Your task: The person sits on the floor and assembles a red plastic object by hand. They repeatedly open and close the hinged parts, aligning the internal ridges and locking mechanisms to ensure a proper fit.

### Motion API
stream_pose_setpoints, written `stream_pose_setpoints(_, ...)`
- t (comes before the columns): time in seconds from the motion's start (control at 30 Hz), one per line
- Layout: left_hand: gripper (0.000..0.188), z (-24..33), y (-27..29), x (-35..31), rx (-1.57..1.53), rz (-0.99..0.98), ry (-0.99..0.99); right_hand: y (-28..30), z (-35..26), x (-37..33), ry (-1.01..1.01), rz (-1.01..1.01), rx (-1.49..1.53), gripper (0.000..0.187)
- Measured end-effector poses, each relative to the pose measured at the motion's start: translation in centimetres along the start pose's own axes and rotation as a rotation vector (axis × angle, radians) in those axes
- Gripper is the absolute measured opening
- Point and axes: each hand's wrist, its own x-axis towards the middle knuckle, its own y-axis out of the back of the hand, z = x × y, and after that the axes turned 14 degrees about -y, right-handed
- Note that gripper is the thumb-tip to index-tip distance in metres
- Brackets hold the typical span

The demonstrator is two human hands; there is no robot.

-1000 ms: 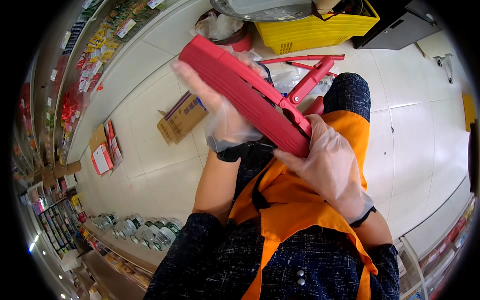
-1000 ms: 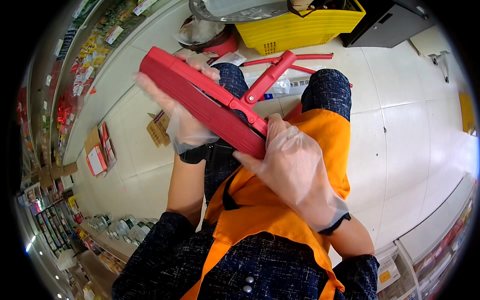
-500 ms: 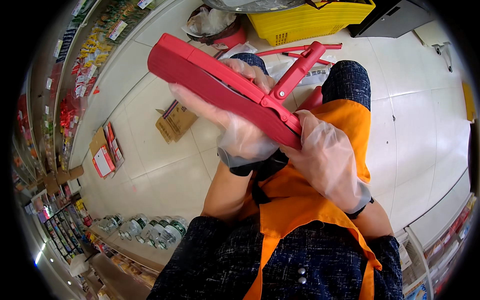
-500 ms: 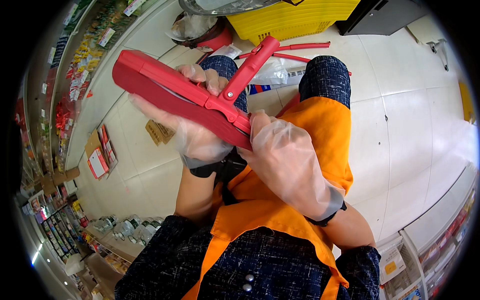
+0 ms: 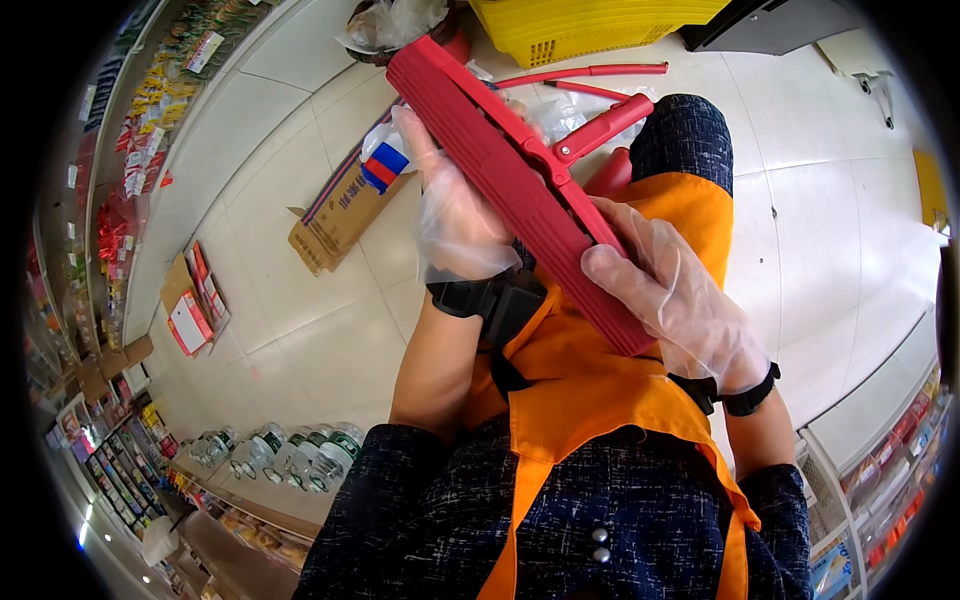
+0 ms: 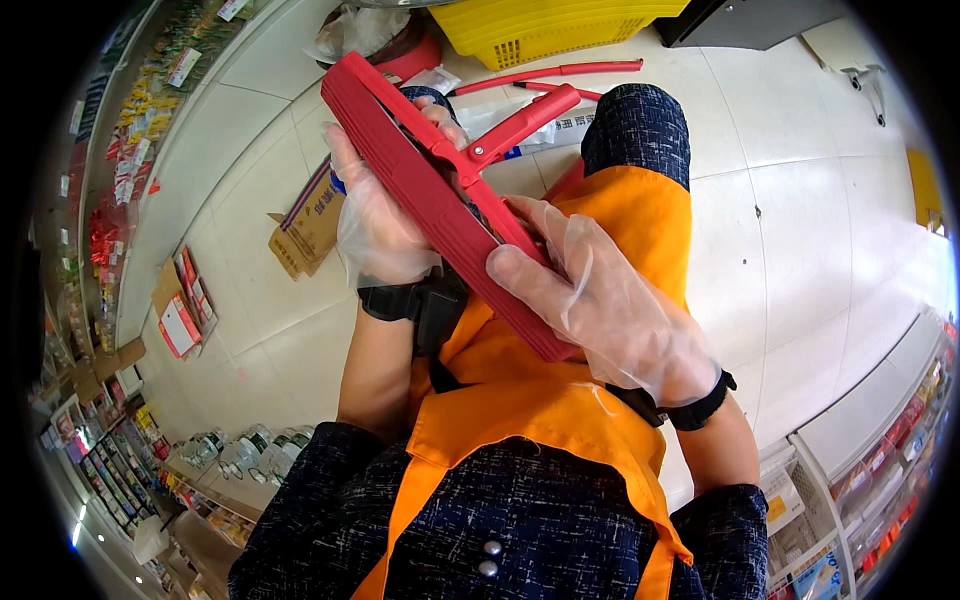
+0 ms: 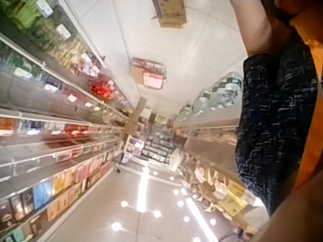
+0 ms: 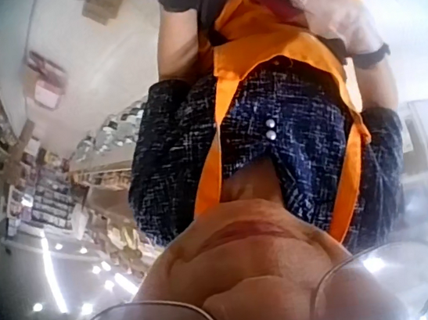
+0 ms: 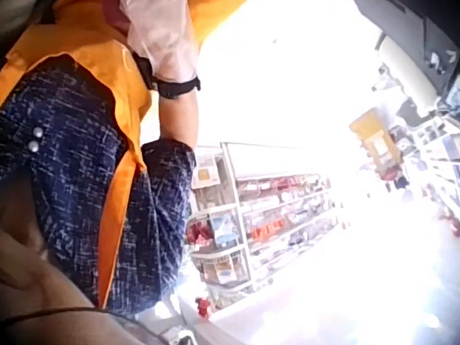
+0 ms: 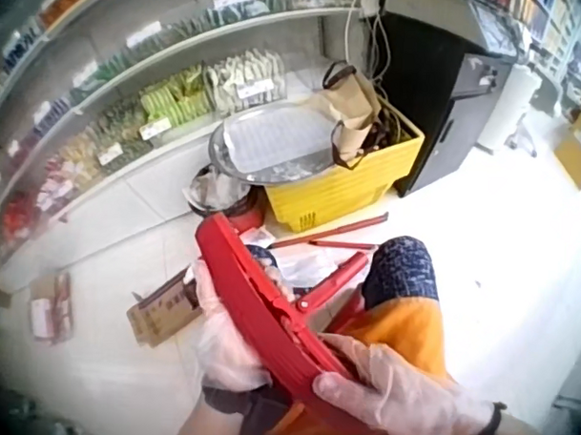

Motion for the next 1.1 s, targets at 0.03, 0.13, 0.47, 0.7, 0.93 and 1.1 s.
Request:
stream_pose_setpoints(0.03,0.079,-0.2,-0.2,-0.4,0.003,0.021,-0.015,0.3,0.2,-0.2,0.034,-0.010,-0.079,0.052)
stream_pose_setpoints(0.13,0.081,-0.7,-0.9,-1.4,0.009,0.019,0.005,0.2,1.9,-0.7,0.116,0.039,-0.207,0.052)
stream_pose_setpoints(0.47,0.097,-1.2,-3.3,-5.0,0.109,0.009,0.385,-1.8,-0.7,-1.2,-0.156,0.179,-0.050,0.063)
stream_pose_setpoints(0.7,0.119,-1.3,0.0,-4.6,-0.131,-0.106,0.490,-0.1,-1.7,-2.2,-0.039,0.339,-0.375,0.063)
stream_pose_setpoints(0.93,0.110,-2.2,-2.5,-6.7,0.117,-0.083,0.331,-1.0,-2.1,-1.7,-0.001,0.319,-0.273,0.072)
stream_pose_setpoints(1.1,0.111,-2.1,-3.7,-7.6,0.458,-0.121,0.297,-1.4,-1.3,-1.1,0.102,0.313,-0.253,0.075)
